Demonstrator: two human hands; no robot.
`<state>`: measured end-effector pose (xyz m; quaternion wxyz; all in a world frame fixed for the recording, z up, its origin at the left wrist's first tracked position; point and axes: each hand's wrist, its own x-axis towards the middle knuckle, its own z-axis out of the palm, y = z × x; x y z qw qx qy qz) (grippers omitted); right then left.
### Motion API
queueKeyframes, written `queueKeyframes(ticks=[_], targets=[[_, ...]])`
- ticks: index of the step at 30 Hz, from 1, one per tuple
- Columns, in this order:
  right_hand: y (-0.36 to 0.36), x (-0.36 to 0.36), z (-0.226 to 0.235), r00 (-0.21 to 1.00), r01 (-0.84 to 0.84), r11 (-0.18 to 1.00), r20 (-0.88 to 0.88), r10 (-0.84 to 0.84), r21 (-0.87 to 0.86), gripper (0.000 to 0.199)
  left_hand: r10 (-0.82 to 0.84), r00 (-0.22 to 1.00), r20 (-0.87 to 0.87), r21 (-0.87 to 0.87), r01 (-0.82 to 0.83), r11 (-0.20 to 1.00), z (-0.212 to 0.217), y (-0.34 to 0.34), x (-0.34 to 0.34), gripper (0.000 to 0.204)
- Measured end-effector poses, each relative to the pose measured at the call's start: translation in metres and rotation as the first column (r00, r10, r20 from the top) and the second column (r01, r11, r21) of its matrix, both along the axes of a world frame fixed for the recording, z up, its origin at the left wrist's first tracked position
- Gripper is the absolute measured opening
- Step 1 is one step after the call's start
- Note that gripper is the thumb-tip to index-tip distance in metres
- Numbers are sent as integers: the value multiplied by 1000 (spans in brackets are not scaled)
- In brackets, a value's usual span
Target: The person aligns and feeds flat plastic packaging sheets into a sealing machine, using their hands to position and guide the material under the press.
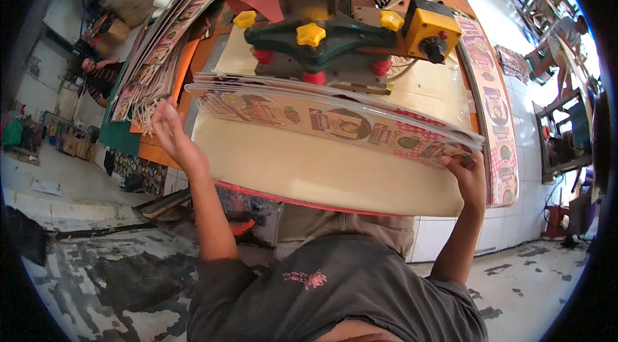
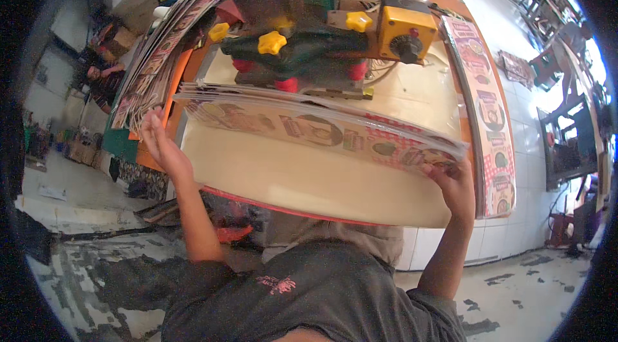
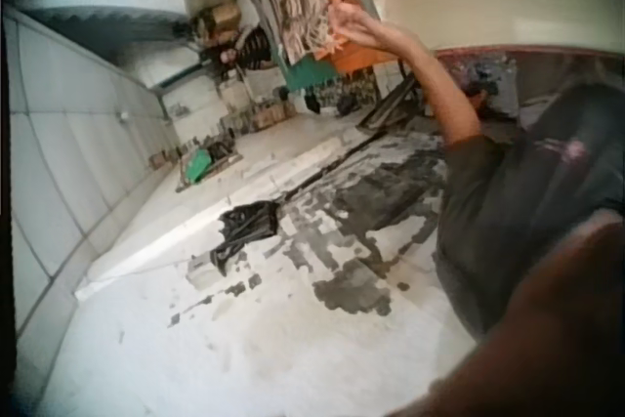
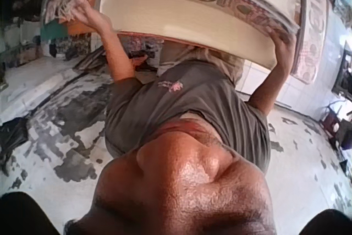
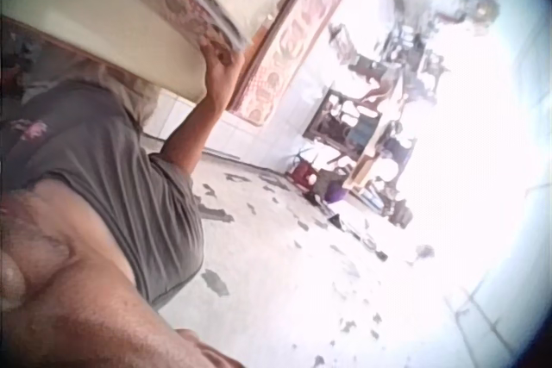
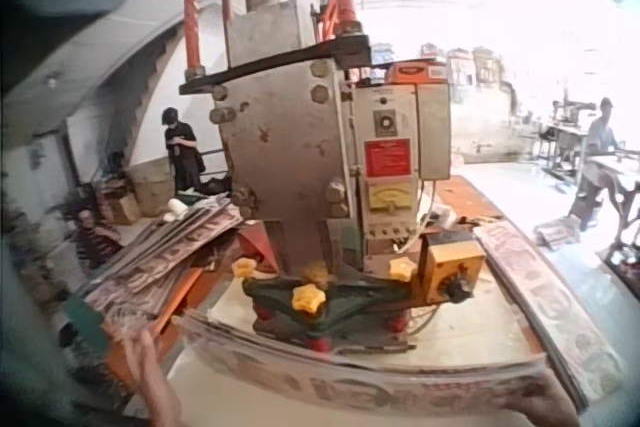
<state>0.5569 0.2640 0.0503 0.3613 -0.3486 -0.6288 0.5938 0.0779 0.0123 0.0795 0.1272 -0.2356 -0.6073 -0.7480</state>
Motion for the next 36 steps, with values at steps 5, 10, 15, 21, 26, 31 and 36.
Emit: queueKeyframes(ticks=[5, 10, 15, 21, 26, 31, 36], targets=[[8, 11, -7, 998, -31, 992, 52, 38, -120, 48, -168, 967, 190, -135, 195, 971, -10, 16, -46, 69], [4, 17, -6, 993, -65, 995, 92, 73, -80, 46, -472, 816, 335, 11, 497, 868, -30, 25, -63, 69], [3, 1, -7, 1000, 4, 1000, 25, -3, -11, 41, -326, 884, 336, 93, 314, 945, -43, 32, -57, 51], [25, -14, 9, 999, 37, 993, -30, -34, 111, 48, -287, 880, 378, 159, 243, 957, -35, 31, -51, 41], [32, -30, 11, 992, 123, 966, -65, -110, 229, 68, -282, 895, 346, 86, 269, 959, -21, 40, -27, 47], [15, -33, 6, 875, 419, 783, 24, -483, 460, 54, -266, 911, 315, 1, 280, 960, -31, 30, -38, 59], [-1, -40, 12, 860, 481, 751, -77, -504, 453, 42, -194, 953, 232, -145, 231, 962, -28, 35, -30, 82]])
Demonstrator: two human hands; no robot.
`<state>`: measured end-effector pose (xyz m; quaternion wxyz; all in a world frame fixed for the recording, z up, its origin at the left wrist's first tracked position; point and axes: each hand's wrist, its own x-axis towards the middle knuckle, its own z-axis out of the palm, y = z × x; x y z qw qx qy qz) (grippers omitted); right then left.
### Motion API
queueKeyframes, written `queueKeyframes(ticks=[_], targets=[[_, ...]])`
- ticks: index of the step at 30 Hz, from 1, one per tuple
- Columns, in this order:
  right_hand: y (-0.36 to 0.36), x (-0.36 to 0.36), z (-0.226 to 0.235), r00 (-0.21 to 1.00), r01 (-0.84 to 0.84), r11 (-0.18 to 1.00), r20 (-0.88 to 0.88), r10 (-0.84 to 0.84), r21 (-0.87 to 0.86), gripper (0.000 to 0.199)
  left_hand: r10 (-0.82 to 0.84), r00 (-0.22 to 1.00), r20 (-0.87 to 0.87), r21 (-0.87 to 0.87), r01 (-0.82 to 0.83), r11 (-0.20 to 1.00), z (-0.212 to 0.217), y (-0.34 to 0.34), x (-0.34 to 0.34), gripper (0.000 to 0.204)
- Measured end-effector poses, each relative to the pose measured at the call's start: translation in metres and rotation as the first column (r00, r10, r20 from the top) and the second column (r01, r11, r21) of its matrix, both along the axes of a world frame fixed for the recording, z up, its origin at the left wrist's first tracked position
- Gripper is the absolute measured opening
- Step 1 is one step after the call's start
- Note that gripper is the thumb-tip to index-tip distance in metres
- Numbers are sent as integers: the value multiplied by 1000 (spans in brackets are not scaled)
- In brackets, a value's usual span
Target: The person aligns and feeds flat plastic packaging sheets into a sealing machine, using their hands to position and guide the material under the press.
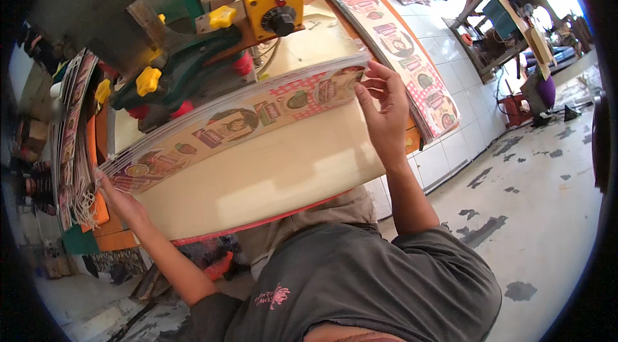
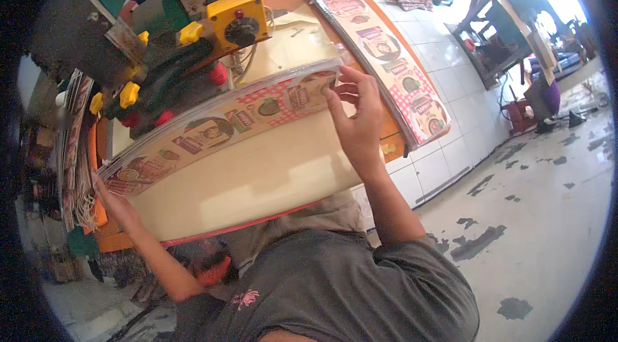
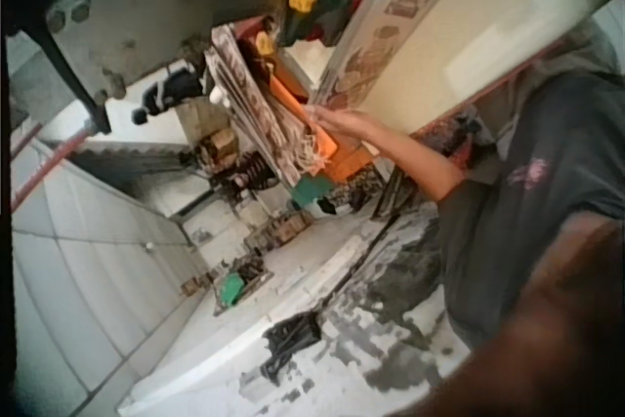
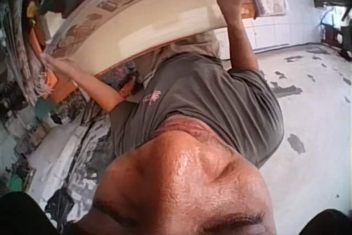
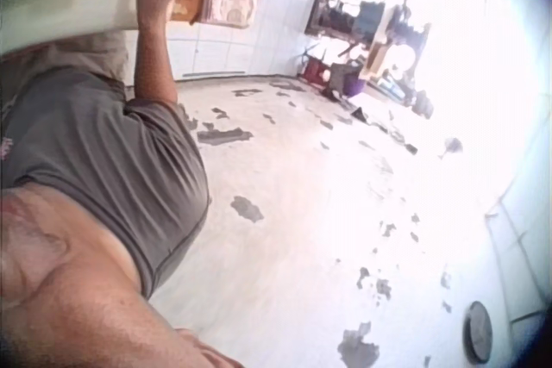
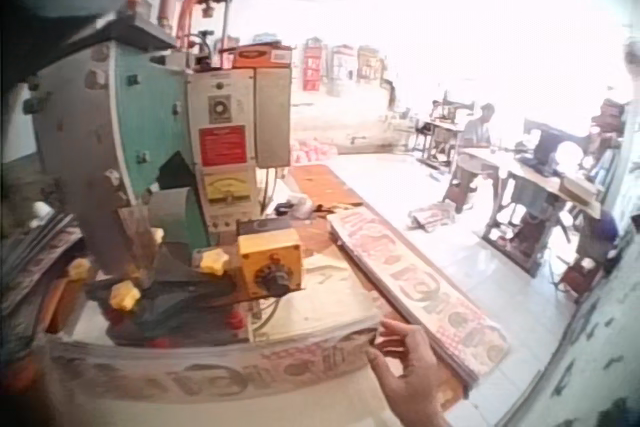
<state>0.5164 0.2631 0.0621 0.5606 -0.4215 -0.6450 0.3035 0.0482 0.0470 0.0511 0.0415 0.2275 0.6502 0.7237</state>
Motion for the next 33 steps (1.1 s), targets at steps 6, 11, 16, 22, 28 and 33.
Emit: queueKeyframes(ticks=[6, 11, 16, 22, 28, 33], targets=[[-9, 0, 2, 1000, 4, 1000, -25, -3, 11, 41, -119, 993, 5, 69, 118, 991, -2, -6, -5, 77], [-9, 1, 3, 1000, -3, 1000, -21, 4, 16, 37, -13, 988, 155, 103, -3, 995, 2, 2, 2, 77], [3, 12, 0, 988, -119, 989, -105, 110, -89, 35, 0, 986, 166, 86, -15, 996, -1, 0, -4, 76], [9, 25, -4, 955, -257, 953, -194, 224, -164, 34, -125, 965, 230, 140, 94, 986, 3, -6, -10, 68], [7, 34, -4, 918, -355, 923, -242, 314, -150, 32, -238, 937, 254, 203, 189, 961, 13, -5, -2, 62], [12, 32, -5, 912, -341, 921, -305, 274, -190, 29, -263, 911, 318, 231, 195, 953, 7, -10, -10, 63]])
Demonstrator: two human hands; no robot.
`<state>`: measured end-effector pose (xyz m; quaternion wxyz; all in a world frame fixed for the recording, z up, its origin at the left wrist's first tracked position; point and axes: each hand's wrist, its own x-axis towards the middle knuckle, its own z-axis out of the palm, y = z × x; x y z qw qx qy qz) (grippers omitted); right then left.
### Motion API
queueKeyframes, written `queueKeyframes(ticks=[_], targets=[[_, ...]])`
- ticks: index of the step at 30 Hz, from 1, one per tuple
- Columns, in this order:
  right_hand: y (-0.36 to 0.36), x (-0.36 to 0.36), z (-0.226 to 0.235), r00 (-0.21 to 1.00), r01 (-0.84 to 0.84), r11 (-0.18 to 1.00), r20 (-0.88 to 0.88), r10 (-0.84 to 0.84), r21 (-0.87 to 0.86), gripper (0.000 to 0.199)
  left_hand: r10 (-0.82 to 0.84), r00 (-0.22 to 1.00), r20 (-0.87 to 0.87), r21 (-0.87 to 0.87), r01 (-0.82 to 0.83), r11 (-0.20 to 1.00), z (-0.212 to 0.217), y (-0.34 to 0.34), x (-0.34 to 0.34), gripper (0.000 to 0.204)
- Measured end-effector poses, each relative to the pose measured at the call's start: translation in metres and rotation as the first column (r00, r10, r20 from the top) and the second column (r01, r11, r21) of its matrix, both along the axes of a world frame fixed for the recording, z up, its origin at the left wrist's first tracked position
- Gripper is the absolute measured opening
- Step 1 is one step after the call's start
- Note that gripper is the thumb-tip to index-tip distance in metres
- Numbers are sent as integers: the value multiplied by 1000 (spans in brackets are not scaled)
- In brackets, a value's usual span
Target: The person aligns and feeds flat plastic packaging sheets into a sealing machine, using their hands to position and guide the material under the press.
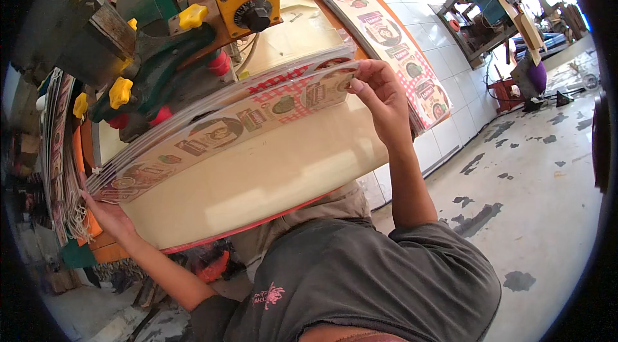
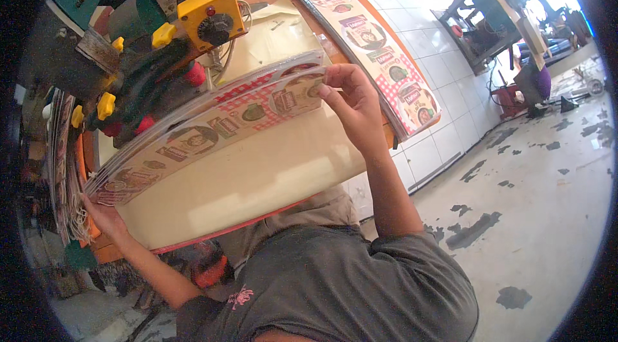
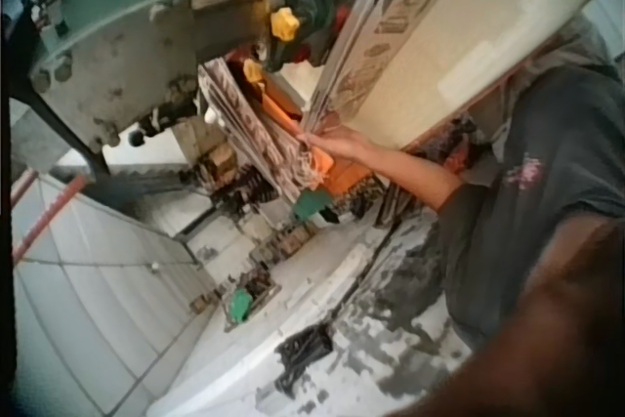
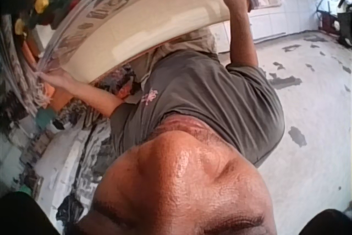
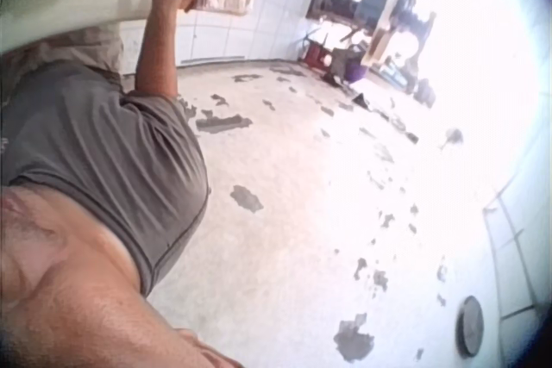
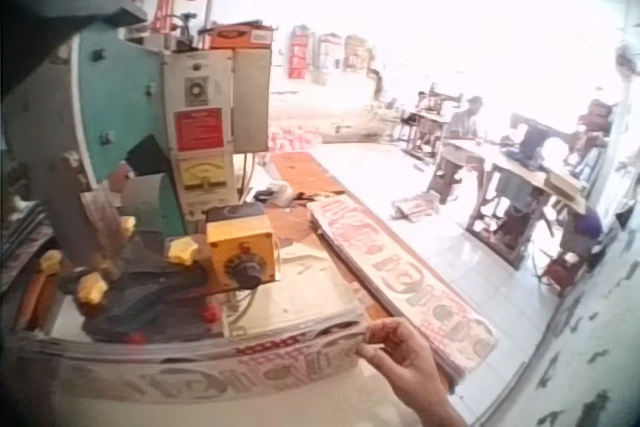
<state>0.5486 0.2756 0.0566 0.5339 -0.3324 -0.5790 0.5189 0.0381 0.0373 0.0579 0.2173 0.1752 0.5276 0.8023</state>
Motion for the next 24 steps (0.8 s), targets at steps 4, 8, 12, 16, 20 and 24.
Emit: queueKeyframes(ticks=[4, 8, 12, 16, 20, 24], targets=[[2, 1, -5, 999, 43, 999, 21, -42, -30, 25, 84, 988, -132, -68, -94, 993, 6, 13, 15, 68], [6, 8, -5, 984, 63, 997, 169, -57, -35, 22, 71, 987, -147, -75, -83, 994, -3, 7, 2, 70], [8, 15, -4, 981, 79, 996, 181, -72, -31, 23, 54, 988, -145, -92, -67, 993, -3, 7, 0, 71], [5, 16, 7, 968, 157, 987, 195, -158, 22, 23, 146, 986, -85, -31, -150, 988, -17, -3, -14, 75], [0, 15, 9, 959, 152, 984, 226, -168, 90, 24, 310, 917, -253, -1, -320, 947, -7, -1, 13, 73], [-3, 15, 5, 963, 25, 986, 261, -68, 165, 28, 351, 909, -225, -44, -370, 928, -17, -17, 6, 66]])
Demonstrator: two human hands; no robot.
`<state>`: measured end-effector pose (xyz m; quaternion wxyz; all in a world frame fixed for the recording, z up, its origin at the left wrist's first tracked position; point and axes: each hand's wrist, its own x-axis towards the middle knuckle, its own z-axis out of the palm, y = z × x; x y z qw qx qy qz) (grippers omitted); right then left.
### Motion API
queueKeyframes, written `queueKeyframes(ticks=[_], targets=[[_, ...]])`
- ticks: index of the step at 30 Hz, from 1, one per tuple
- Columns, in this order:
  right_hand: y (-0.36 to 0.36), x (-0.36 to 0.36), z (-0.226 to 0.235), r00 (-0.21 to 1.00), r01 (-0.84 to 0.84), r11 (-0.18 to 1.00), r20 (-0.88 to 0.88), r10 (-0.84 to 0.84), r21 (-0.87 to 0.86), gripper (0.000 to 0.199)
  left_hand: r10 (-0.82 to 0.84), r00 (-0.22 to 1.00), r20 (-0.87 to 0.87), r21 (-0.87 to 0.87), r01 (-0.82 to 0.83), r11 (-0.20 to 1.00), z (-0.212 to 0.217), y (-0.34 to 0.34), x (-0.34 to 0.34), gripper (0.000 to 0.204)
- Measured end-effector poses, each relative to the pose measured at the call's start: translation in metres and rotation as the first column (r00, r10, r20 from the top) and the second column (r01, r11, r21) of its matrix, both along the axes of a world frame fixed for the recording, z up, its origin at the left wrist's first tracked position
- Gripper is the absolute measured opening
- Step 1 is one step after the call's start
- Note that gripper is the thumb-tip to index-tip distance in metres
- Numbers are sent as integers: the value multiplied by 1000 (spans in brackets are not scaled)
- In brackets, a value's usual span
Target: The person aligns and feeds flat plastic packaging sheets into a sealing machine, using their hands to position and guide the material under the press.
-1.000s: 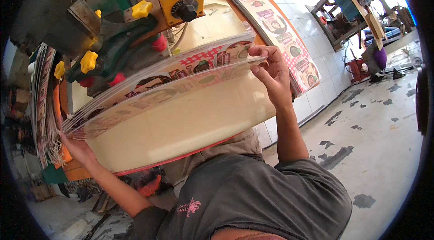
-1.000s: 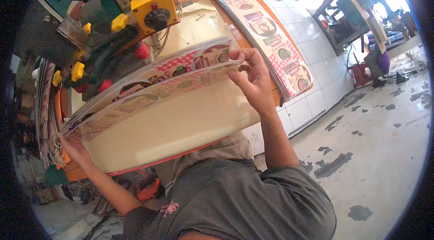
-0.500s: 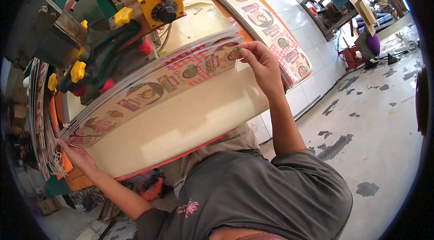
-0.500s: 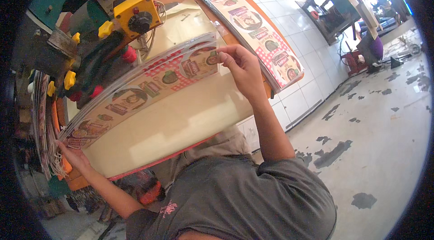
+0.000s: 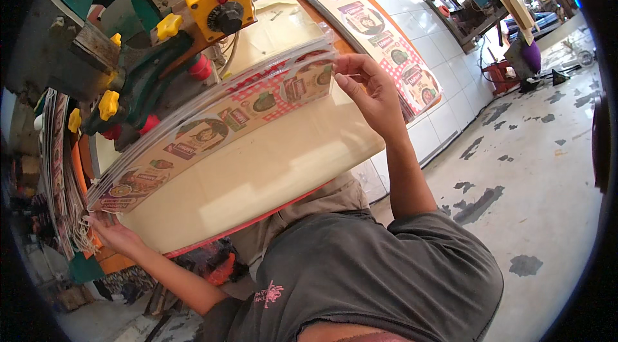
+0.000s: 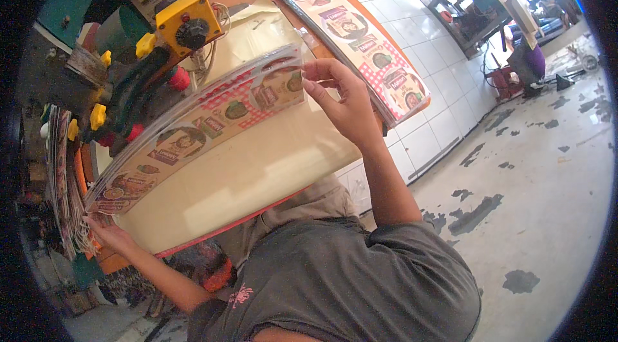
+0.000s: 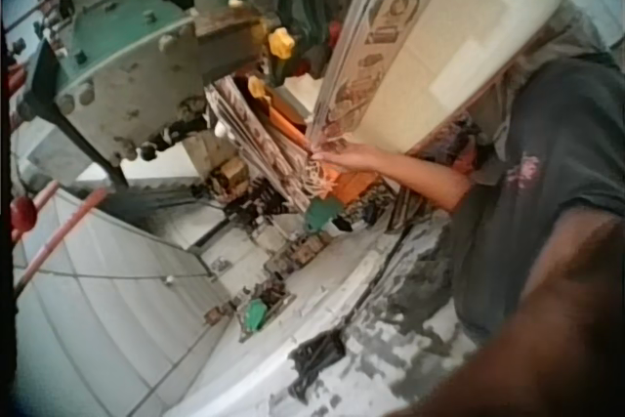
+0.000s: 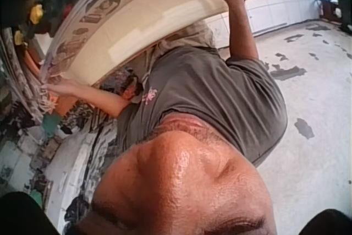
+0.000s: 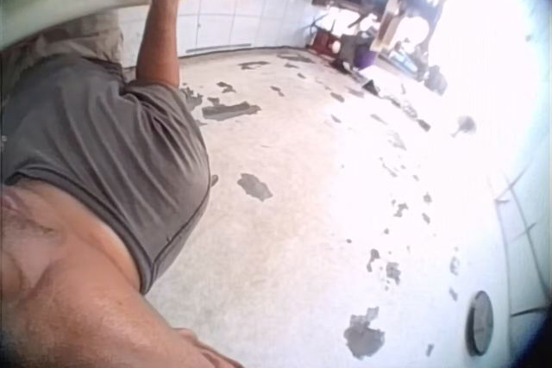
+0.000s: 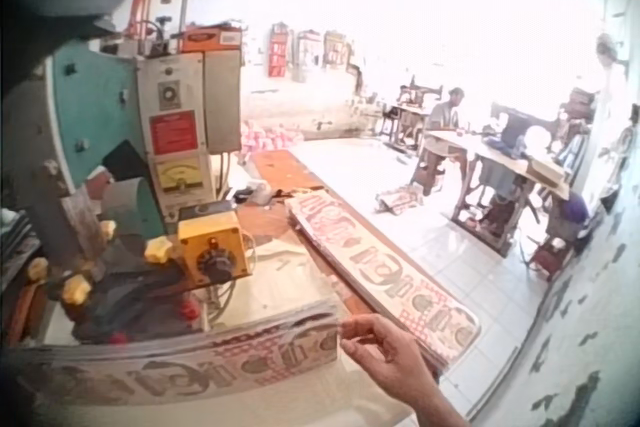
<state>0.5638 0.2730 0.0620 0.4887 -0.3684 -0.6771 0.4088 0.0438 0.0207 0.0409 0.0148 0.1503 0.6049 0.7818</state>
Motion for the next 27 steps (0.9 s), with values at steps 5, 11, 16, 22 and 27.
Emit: queueKeyframes(ticks=[5, 11, 16, 22, 27], targets=[[0, 3, -9, 999, -32, 999, -28, 32, 6, 28, -5, 998, -68, 7, 5, 1000, -5, -8, 4, 62], [-6, -2, -6, 1000, 3, 999, -23, -2, 41, 24, -53, 999, -10, 49, 54, 997, -4, -6, 11, 63], [-5, -1, -7, 998, -25, 1000, -62, 25, 7, 24, -40, 999, 0, 10, 40, 999, 1, -7, 16, 65], [-12, -3, -7, 995, -16, 1000, -104, 15, -7, 24, -56, 998, 4, 6, 56, 998, -7, -9, 9, 65], [-11, 1, -17, 981, -103, 993, -170, 92, -53, 30, -93, 996, -2, 18, 93, 996, -6, -10, 9, 62]])
